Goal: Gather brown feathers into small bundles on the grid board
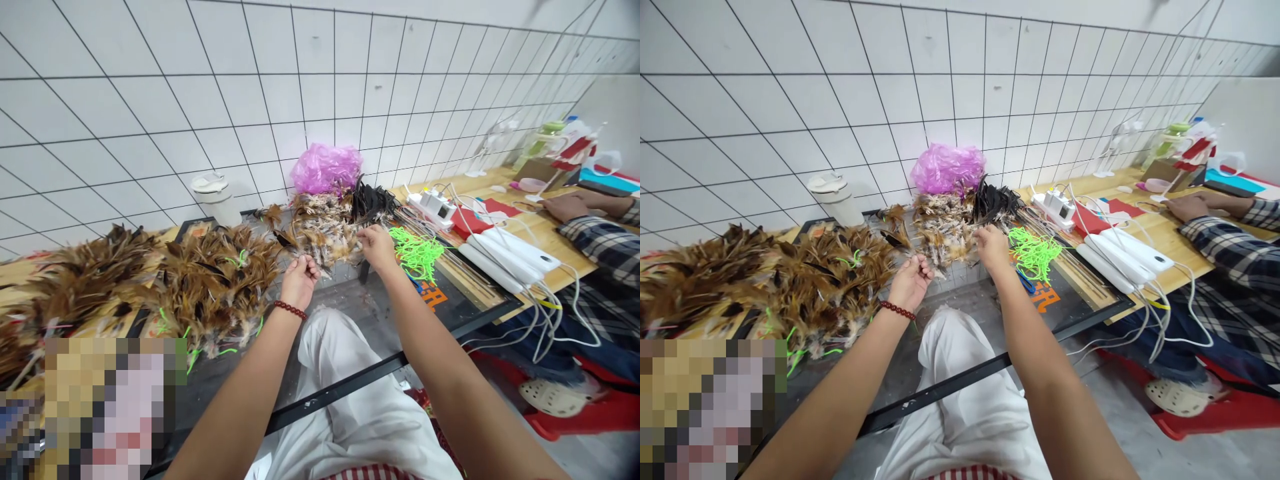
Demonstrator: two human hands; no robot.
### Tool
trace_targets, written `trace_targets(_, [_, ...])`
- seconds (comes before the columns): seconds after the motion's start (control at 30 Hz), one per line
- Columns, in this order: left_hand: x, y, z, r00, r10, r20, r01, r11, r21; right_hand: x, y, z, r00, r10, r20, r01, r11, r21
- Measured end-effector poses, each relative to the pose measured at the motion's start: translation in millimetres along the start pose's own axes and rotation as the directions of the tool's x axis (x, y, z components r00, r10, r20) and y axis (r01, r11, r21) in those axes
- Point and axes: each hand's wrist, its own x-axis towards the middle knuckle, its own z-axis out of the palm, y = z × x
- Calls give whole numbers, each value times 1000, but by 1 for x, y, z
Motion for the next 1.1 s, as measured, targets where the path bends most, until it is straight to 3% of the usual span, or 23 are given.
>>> trace_targets(0.07, [0,0,0,1000,1,-1,-1,1000,-7,-3,-13,5,998,2,55,-1,1000,-18])
trace_targets(0.23, [0,-1,1,1000,4,-6,-4,1000,9,-9,-42,23,980,190,61,-177,968,-178])
trace_targets(0.37, [-1,-2,3,1000,16,0,-16,999,40,-8,-39,31,976,173,130,-147,971,-187])
trace_targets(0.5, [-2,-3,4,1000,29,8,-30,997,69,-8,-33,25,995,61,76,-53,993,-103])
trace_targets(0.57, [-3,-4,5,999,45,1,-45,997,68,-11,-36,19,997,-64,47,68,994,-83])
trace_targets(0.63, [-3,-4,6,996,88,-31,-85,993,79,-14,-41,14,970,-232,76,238,966,-95])
trace_targets(0.73, [-1,-6,6,967,222,-124,-198,963,182,-17,-49,10,889,-422,176,449,880,-157])
trace_targets(0.83, [4,-8,2,905,386,-182,-296,875,382,-17,-54,9,836,-483,261,538,816,-212])
trace_targets(0.9, [7,-10,-3,887,432,-159,-301,805,511,-17,-56,9,813,-497,304,569,788,-233])
trace_targets(1.03, [7,-12,-7,936,347,-49,-226,704,673,-17,-62,7,781,-523,341,610,755,-239])
trace_targets(1.1, [5,-12,-6,956,291,-32,-193,707,680,-18,-64,6,795,-522,311,594,774,-219])
